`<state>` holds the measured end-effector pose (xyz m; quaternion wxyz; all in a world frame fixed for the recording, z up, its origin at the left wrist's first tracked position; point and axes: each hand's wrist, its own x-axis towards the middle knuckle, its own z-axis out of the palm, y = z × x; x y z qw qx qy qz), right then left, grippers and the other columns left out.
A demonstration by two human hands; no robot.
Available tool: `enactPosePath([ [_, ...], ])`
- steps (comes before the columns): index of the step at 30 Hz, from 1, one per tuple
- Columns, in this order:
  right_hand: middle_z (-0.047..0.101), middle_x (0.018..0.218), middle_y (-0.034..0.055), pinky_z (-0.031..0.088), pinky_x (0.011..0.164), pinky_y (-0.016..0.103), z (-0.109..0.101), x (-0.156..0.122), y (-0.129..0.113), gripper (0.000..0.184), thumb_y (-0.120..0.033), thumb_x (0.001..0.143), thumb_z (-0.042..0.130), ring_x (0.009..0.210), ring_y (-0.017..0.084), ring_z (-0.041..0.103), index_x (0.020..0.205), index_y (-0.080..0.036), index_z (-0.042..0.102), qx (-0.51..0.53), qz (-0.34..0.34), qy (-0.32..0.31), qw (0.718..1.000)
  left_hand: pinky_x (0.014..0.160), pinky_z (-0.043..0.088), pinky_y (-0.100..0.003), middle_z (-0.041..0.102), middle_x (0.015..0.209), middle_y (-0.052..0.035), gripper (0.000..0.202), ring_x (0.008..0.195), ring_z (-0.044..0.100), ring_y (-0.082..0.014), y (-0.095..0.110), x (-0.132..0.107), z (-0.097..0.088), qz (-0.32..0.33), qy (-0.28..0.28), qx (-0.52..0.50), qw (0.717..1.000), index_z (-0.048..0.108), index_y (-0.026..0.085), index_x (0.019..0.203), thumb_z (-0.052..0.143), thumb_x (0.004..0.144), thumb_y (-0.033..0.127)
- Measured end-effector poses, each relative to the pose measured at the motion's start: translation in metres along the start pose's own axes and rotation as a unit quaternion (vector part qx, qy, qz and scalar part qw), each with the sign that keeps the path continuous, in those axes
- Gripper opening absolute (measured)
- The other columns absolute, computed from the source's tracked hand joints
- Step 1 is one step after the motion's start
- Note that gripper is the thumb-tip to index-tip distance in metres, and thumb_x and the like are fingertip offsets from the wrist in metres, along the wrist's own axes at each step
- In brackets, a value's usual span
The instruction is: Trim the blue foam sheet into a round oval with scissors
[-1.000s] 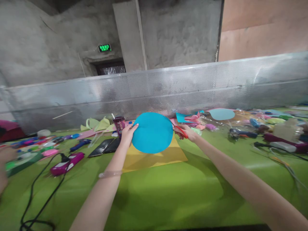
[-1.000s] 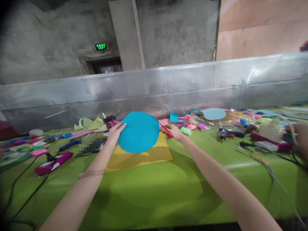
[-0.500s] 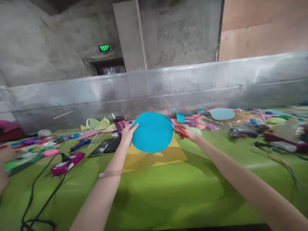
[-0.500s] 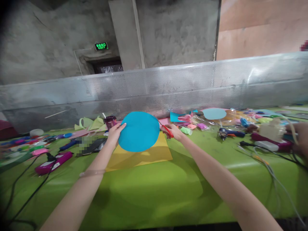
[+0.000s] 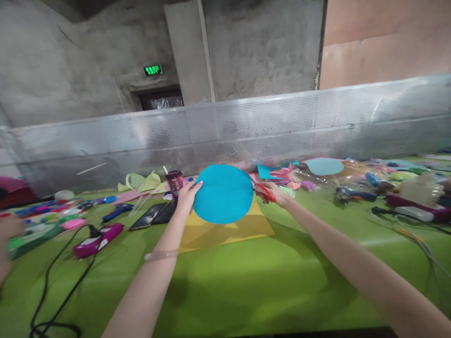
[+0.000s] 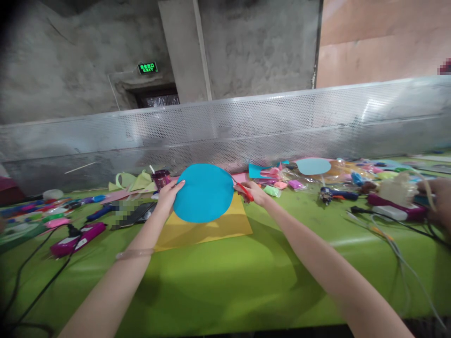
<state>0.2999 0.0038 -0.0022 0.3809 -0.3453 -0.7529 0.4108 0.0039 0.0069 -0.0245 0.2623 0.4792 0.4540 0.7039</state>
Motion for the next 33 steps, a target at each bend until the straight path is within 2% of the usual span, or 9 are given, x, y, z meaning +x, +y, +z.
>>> enactPosePath([
  [15, 0.043, 0.049, -0.0039, 0.033, 0.041, 0.022, -0.0002, 0.0006, 0.0018, 0.038, -0.052, 0.071, 0.057, 0.040, 0.006, 0.038, 0.063, -0.016, 0.045, -0.002, 0.001, -0.009, 1.000, 0.079, 0.045, -0.038, 0.066, 0.088, -0.0078, 0.043, 0.085, 0.059, -0.0237, 0.0001, 0.0002, 0.0005, -0.006, 0.001, -0.004, 1.000, 0.066, 0.015, 0.088, 0.070, 0.055, 0.042],
  [33, 0.046, 0.050, -0.0025, 0.033, 0.038, 0.022, -0.0011, 0.0027, 0.0031, 0.040, -0.054, 0.070, 0.056, 0.039, 0.007, 0.041, 0.061, -0.016, 0.046, -0.010, 0.022, 0.012, 1.000, 0.081, 0.045, -0.038, 0.065, 0.094, -0.0083, 0.047, 0.090, 0.058, -0.0251, -0.0006, 0.0002, 0.0007, -0.011, 0.000, -0.002, 1.000, 0.065, 0.016, 0.093, 0.069, 0.056, 0.043],
])
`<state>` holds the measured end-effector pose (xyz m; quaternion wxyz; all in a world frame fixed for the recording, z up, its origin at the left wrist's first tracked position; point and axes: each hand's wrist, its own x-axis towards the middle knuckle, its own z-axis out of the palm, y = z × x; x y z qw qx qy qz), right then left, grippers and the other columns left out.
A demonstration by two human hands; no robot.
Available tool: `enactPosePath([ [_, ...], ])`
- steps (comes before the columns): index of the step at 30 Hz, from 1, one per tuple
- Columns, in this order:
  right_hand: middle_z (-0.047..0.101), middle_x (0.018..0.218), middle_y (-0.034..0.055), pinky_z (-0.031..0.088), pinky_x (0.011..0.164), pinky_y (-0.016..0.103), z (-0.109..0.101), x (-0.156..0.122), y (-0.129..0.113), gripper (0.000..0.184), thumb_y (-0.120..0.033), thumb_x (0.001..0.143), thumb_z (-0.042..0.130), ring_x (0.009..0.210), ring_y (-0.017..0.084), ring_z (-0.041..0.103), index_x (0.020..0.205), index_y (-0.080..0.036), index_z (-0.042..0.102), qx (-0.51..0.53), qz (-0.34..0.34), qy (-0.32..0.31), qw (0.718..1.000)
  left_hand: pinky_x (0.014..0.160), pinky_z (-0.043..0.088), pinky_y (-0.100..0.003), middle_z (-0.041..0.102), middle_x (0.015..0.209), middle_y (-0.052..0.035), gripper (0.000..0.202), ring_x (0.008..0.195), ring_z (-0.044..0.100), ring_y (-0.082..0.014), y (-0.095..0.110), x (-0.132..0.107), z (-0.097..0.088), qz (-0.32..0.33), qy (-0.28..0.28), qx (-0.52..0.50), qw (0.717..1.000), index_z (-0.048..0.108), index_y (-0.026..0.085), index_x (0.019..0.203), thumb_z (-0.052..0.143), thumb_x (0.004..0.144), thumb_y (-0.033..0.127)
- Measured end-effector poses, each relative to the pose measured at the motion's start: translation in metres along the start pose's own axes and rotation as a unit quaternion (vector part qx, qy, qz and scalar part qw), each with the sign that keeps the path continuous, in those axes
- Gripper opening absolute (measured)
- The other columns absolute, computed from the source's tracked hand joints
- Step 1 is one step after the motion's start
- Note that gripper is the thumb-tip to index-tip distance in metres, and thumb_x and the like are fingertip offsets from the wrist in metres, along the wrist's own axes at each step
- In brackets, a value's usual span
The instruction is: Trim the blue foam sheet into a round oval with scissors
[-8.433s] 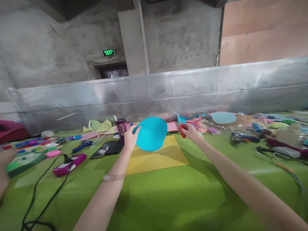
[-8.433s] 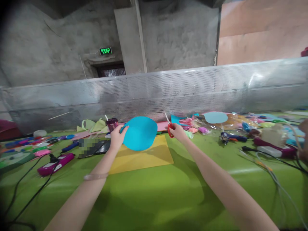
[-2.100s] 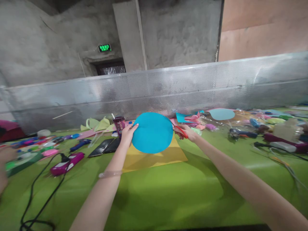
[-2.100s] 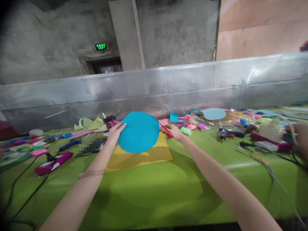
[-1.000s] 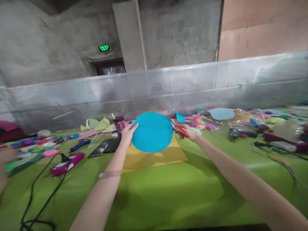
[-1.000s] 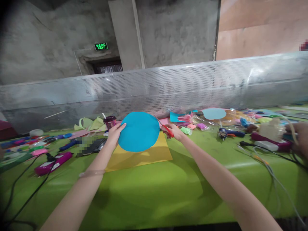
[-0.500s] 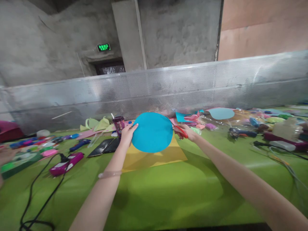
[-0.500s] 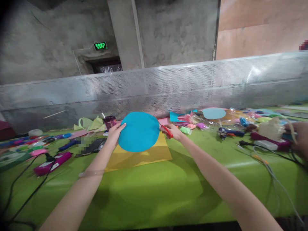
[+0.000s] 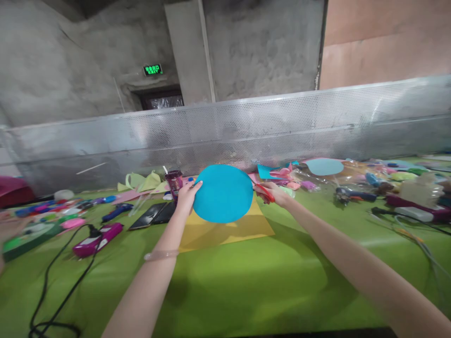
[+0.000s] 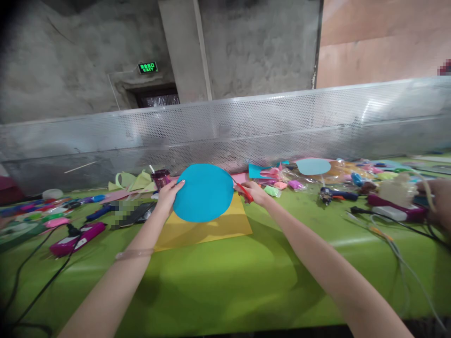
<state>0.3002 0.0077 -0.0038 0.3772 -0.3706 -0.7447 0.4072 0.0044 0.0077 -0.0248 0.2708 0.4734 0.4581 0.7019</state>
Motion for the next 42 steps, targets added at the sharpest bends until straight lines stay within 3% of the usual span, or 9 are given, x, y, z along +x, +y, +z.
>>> enactPosePath([
  [18, 0.049, 0.055, -0.0009, 0.035, 0.038, 0.021, -0.007, 0.001, 0.002, 0.043, -0.056, 0.068, 0.057, 0.040, 0.006, 0.042, 0.071, -0.013, 0.055, -0.024, 0.008, -0.018, 1.000, 0.082, 0.044, -0.038, 0.068, 0.088, -0.0053, 0.033, 0.089, 0.059, -0.0256, 0.016, -0.006, -0.003, -0.010, 0.002, 0.051, 0.999, 0.068, 0.019, 0.084, 0.068, 0.058, 0.040],
  [30, 0.051, 0.057, -0.0007, 0.038, 0.039, 0.023, -0.008, -0.001, 0.000, 0.048, -0.054, 0.069, 0.057, 0.041, 0.007, 0.044, 0.092, -0.012, 0.061, -0.040, 0.024, -0.015, 0.999, 0.079, 0.046, -0.037, 0.069, 0.082, -0.0045, 0.036, 0.083, 0.061, -0.0244, 0.009, -0.001, -0.006, 0.002, -0.001, 0.064, 0.998, 0.069, 0.020, 0.083, 0.070, 0.056, 0.043],
  [36, 0.053, 0.060, 0.0006, 0.040, 0.040, 0.023, -0.011, 0.001, 0.003, 0.045, -0.054, 0.068, 0.058, 0.042, 0.008, 0.047, 0.085, -0.013, 0.060, -0.039, 0.021, -0.009, 0.999, 0.081, 0.045, -0.037, 0.068, 0.085, -0.0049, 0.034, 0.086, 0.060, -0.0244, 0.010, -0.003, -0.005, -0.001, -0.003, 0.061, 0.998, 0.069, 0.020, 0.084, 0.069, 0.057, 0.042],
  [42, 0.046, 0.050, -0.0021, 0.039, 0.040, 0.022, -0.014, 0.000, 0.005, 0.040, -0.053, 0.072, 0.054, 0.040, 0.007, 0.043, 0.066, -0.014, 0.052, -0.003, -0.031, -0.020, 0.999, 0.084, 0.043, -0.038, 0.068, 0.083, -0.0041, 0.032, 0.088, 0.060, -0.0246, 0.010, -0.003, -0.004, 0.011, -0.007, 0.080, 0.997, 0.069, 0.020, 0.082, 0.071, 0.056, 0.039],
])
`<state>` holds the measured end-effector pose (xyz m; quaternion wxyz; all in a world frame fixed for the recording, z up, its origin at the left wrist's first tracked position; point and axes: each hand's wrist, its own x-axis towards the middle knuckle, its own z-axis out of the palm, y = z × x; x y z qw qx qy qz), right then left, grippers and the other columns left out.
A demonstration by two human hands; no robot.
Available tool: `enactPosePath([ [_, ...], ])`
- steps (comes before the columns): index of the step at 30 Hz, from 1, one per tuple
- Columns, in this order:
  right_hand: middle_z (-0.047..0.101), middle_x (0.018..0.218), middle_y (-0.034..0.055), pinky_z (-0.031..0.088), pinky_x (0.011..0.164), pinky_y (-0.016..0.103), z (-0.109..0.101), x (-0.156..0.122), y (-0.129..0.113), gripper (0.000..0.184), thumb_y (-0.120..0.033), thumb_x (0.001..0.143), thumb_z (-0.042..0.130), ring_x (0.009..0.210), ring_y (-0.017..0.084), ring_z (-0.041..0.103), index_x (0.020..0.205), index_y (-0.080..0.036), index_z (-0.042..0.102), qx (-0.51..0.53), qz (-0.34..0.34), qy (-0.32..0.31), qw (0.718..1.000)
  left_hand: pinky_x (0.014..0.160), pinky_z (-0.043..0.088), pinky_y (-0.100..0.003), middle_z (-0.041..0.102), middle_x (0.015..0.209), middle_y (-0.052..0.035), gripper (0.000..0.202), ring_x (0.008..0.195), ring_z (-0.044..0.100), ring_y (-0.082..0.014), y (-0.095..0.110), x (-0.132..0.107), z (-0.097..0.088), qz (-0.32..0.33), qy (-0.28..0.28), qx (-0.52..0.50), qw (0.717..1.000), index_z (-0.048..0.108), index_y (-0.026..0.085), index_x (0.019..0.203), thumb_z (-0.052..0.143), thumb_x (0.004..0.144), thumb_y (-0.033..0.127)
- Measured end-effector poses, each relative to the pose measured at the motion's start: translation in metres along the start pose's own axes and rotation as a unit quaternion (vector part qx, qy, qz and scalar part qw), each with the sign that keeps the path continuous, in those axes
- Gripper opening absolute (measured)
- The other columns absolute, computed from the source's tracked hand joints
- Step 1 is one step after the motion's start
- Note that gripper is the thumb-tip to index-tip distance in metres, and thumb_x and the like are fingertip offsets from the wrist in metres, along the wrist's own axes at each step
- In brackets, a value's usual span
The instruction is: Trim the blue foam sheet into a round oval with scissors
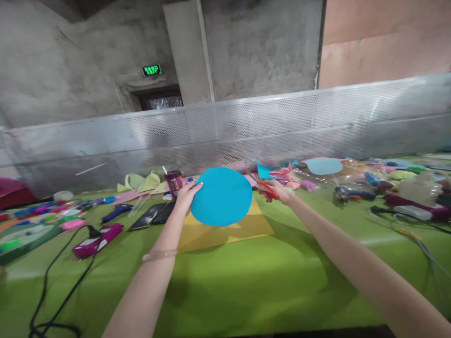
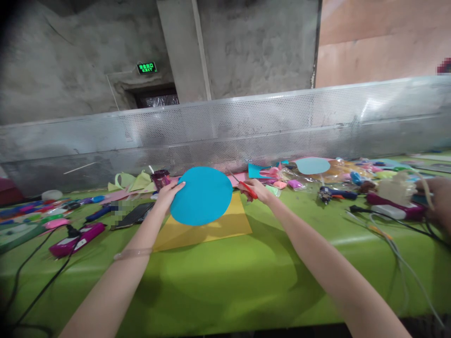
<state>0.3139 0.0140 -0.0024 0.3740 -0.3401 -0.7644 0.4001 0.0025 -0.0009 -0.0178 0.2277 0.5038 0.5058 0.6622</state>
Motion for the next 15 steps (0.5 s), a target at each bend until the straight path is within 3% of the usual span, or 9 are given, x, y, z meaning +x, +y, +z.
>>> enactPosePath([
  [6, 0.045, 0.051, -0.0029, 0.037, 0.040, 0.022, 0.008, -0.004, -0.011, 0.040, -0.054, 0.070, 0.056, 0.040, 0.007, 0.042, 0.063, -0.015, 0.049, -0.036, 0.032, -0.010, 0.999, 0.084, 0.043, -0.039, 0.068, 0.086, -0.0052, 0.032, 0.088, 0.060, -0.0256, 0.002, -0.004, 0.003, -0.004, -0.013, 0.003, 1.000, 0.069, 0.020, 0.082, 0.071, 0.056, 0.038],
  [15, 0.044, 0.052, -0.0034, 0.033, 0.040, 0.021, 0.011, -0.005, -0.014, 0.041, -0.054, 0.069, 0.056, 0.039, 0.006, 0.039, 0.059, -0.016, 0.044, -0.026, 0.024, -0.029, 0.999, 0.083, 0.043, -0.039, 0.068, 0.088, -0.0065, 0.033, 0.088, 0.060, -0.0261, 0.002, -0.004, 0.003, -0.002, -0.020, 0.014, 1.000, 0.069, 0.020, 0.084, 0.070, 0.057, 0.040],
])
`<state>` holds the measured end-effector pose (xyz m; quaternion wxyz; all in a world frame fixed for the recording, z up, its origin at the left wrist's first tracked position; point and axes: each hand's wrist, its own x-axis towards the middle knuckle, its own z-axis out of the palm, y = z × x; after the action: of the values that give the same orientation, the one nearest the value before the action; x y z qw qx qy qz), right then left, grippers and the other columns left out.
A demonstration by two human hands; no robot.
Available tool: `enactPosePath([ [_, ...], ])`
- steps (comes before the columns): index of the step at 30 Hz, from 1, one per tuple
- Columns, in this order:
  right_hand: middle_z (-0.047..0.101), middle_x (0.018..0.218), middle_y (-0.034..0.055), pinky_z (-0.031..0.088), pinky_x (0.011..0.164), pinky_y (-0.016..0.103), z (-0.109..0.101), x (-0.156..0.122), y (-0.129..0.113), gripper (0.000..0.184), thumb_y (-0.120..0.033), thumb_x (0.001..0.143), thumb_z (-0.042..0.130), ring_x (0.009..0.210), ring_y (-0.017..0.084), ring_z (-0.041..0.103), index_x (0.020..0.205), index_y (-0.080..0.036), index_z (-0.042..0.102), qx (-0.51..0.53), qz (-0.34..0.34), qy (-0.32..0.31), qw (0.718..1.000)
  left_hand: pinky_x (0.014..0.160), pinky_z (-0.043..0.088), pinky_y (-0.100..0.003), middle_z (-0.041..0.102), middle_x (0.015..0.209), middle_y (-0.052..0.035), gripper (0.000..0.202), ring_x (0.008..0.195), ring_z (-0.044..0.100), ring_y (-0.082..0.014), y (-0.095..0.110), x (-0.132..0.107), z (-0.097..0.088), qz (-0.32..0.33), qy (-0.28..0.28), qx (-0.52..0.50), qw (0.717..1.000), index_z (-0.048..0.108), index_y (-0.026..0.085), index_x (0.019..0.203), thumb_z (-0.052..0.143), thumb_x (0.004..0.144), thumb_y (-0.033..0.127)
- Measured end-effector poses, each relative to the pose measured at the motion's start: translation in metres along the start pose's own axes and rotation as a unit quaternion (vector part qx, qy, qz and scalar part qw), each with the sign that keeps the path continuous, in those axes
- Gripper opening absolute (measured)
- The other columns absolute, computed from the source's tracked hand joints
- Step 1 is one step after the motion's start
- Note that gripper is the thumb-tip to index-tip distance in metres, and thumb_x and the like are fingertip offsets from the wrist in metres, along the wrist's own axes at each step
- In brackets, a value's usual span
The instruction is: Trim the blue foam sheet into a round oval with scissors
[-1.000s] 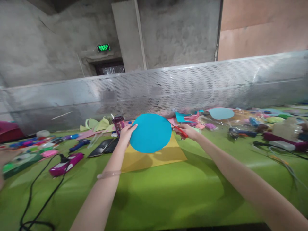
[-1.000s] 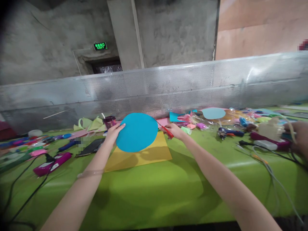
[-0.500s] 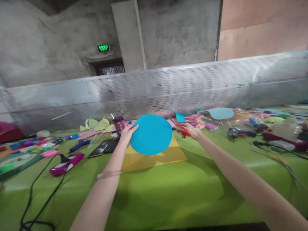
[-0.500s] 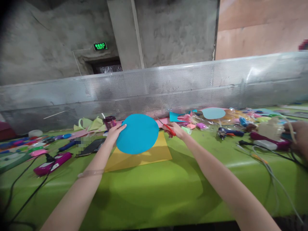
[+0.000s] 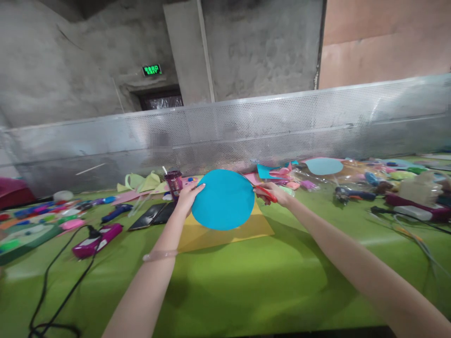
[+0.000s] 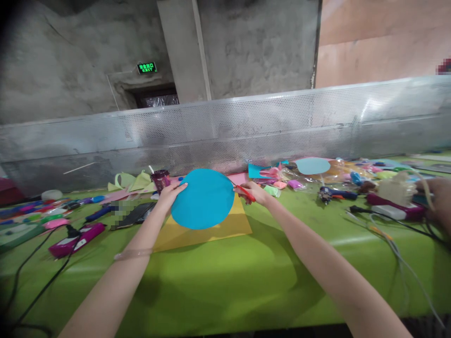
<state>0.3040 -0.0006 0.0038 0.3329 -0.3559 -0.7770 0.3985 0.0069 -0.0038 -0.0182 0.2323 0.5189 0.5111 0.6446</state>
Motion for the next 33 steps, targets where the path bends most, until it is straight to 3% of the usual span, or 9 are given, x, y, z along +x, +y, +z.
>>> enactPosePath([
  [14, 0.045, 0.054, -0.0025, 0.034, 0.038, 0.021, -0.001, 0.004, 0.007, 0.040, -0.053, 0.070, 0.057, 0.040, 0.006, 0.042, 0.064, -0.015, 0.047, 0.008, 0.012, 0.013, 1.000, 0.084, 0.042, -0.039, 0.068, 0.088, -0.0060, 0.034, 0.089, 0.059, -0.0258, -0.003, 0.002, 0.000, 0.011, -0.004, -0.001, 1.000, 0.069, 0.020, 0.084, 0.070, 0.057, 0.040],
  [21, 0.050, 0.055, -0.0007, 0.041, 0.047, 0.023, 0.001, 0.011, 0.013, 0.043, -0.058, 0.073, 0.050, 0.047, 0.009, 0.047, 0.074, -0.015, 0.052, 0.011, -0.006, 0.092, 0.996, 0.079, 0.045, -0.036, 0.067, 0.091, -0.0069, 0.046, 0.088, 0.060, -0.0239, -0.017, 0.013, -0.001, -0.003, 0.022, -0.070, 0.997, 0.066, 0.017, 0.091, 0.069, 0.056, 0.046],
  [28, 0.057, 0.061, 0.0031, 0.036, 0.050, 0.024, 0.003, 0.015, 0.021, 0.040, -0.054, 0.074, 0.050, 0.054, 0.012, 0.050, 0.069, -0.014, 0.056, -0.161, 0.046, 0.190, 0.967, 0.080, 0.044, -0.035, 0.066, 0.090, -0.0078, 0.047, 0.087, 0.059, -0.0227, -0.025, 0.017, 0.001, 0.024, 0.054, -0.083, 0.995, 0.065, 0.015, 0.091, 0.067, 0.058, 0.048],
  [33, 0.059, 0.063, 0.0043, 0.037, 0.052, 0.024, 0.001, 0.018, 0.023, 0.034, -0.048, 0.075, 0.051, 0.057, 0.014, 0.052, 0.075, -0.014, 0.058, -0.136, 0.048, 0.222, 0.964, 0.079, 0.044, -0.036, 0.066, 0.090, -0.0074, 0.042, 0.088, 0.059, -0.0231, -0.023, 0.013, 0.005, 0.017, 0.042, -0.105, 0.993, 0.065, 0.016, 0.089, 0.068, 0.059, 0.044],
])
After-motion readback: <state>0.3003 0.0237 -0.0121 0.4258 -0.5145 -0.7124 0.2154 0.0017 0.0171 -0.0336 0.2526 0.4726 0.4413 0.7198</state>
